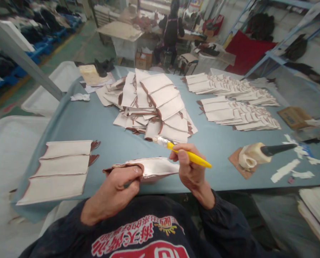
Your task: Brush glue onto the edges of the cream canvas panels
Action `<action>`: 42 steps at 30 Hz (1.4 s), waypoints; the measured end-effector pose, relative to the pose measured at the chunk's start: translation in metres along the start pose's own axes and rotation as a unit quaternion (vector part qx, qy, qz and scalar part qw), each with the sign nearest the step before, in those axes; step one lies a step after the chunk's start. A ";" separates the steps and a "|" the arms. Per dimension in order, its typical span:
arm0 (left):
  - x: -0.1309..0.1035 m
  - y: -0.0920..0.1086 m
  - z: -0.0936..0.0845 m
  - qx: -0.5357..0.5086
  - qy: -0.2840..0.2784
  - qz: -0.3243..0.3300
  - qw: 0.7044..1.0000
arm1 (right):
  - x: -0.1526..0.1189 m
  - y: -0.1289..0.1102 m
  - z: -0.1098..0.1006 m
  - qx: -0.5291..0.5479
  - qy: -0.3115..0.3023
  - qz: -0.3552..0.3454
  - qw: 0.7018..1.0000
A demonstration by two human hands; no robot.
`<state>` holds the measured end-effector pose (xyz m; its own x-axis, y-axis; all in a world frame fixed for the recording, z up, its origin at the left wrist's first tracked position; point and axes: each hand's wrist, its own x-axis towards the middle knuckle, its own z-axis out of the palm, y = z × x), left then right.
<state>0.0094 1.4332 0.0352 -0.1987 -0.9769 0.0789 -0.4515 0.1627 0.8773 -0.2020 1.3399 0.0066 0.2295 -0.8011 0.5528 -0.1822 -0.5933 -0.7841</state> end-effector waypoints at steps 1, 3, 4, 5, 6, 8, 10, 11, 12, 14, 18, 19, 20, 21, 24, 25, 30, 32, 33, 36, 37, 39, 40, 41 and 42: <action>-0.003 -0.002 0.003 0.012 -0.003 0.028 1.000 | -0.004 0.005 0.003 -0.016 -0.013 0.003 1.000; -0.010 -0.005 0.006 0.015 -0.023 0.060 0.998 | -0.010 0.013 0.009 -0.041 -0.027 -0.009 0.999; -0.012 -0.007 0.007 0.009 -0.036 0.064 0.997 | -0.013 0.017 0.012 -0.050 -0.030 -0.022 0.998; -0.014 -0.007 0.008 0.001 -0.047 0.063 0.997 | -0.015 0.020 0.016 -0.056 -0.034 -0.036 0.997; -0.016 -0.008 0.009 -0.009 -0.055 0.061 0.997 | -0.016 0.023 0.019 -0.059 -0.037 -0.049 0.996; -0.017 -0.006 0.012 -0.029 -0.067 0.059 0.996 | -0.017 0.027 0.025 -0.056 -0.038 -0.064 0.996; -0.017 -0.003 0.016 -0.047 -0.076 0.059 0.994 | -0.015 0.029 0.029 -0.050 -0.031 -0.066 0.996; -0.017 -0.002 0.018 -0.054 -0.081 0.059 0.994 | -0.014 0.029 0.031 -0.047 -0.028 -0.062 0.997; -0.016 -0.001 0.020 -0.061 -0.086 0.057 0.993 | -0.013 0.030 0.033 -0.040 -0.032 -0.053 0.997; -0.017 0.001 0.022 -0.077 -0.098 0.046 0.991 | -0.013 0.032 0.036 -0.013 -0.062 -0.026 0.998; -0.022 -0.001 0.012 -0.148 -0.139 -0.029 0.979 | -0.016 0.035 0.038 0.001 -0.049 -0.009 0.999; -0.023 -0.002 0.008 -0.176 -0.144 -0.052 0.972 | -0.017 0.035 0.037 -0.008 -0.027 -0.016 0.999; -0.023 -0.003 0.003 -0.204 -0.149 -0.075 0.965 | -0.018 0.034 0.035 -0.015 -0.008 -0.022 1.000; -0.021 -0.005 -0.002 -0.228 -0.150 -0.099 0.957 | -0.017 0.033 0.033 -0.018 0.003 -0.028 0.999; -0.007 -0.006 -0.010 -0.236 -0.128 -0.162 0.950 | -0.012 0.028 0.028 -0.016 -0.008 -0.078 0.997; 0.000 -0.005 -0.010 -0.217 -0.112 -0.177 0.953 | -0.009 0.026 0.027 -0.014 -0.020 -0.101 0.995; 0.024 -0.004 -0.007 -0.189 -0.077 -0.215 0.955 | 0.004 0.011 0.015 -0.008 0.028 -0.097 0.995; 0.028 -0.003 -0.009 -0.196 -0.095 -0.211 0.953 | 0.007 -0.002 0.003 0.041 0.102 -0.040 0.993; 0.029 -0.002 -0.011 -0.189 -0.098 -0.201 0.956 | 0.009 -0.009 -0.004 0.078 0.118 -0.021 0.990; 0.033 0.001 -0.017 -0.160 -0.092 -0.172 0.968 | 0.017 -0.032 -0.022 0.126 0.042 -0.034 0.991; 0.035 0.002 -0.019 -0.158 -0.093 -0.170 0.968 | 0.021 -0.038 -0.025 0.105 0.001 -0.058 0.993; 0.038 0.005 -0.021 -0.166 -0.107 -0.173 0.965 | 0.032 -0.045 -0.026 0.039 -0.066 -0.117 0.990; 0.039 0.005 -0.021 -0.170 -0.117 -0.173 0.963 | 0.037 -0.047 -0.024 0.012 -0.090 -0.145 0.985; 0.040 0.006 -0.020 -0.170 -0.127 -0.169 0.962 | 0.043 -0.047 -0.020 -0.006 -0.110 -0.166 0.980; 0.040 0.006 -0.018 -0.165 -0.135 -0.163 0.963 | 0.049 -0.046 -0.016 -0.017 -0.126 -0.183 0.975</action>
<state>0.0146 1.3929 0.0522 -0.3321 -0.8897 -0.3132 -0.2359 -0.2432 0.9409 -0.1976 1.3268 0.0739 0.5127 -0.4922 0.7034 -0.0748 -0.8418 -0.5346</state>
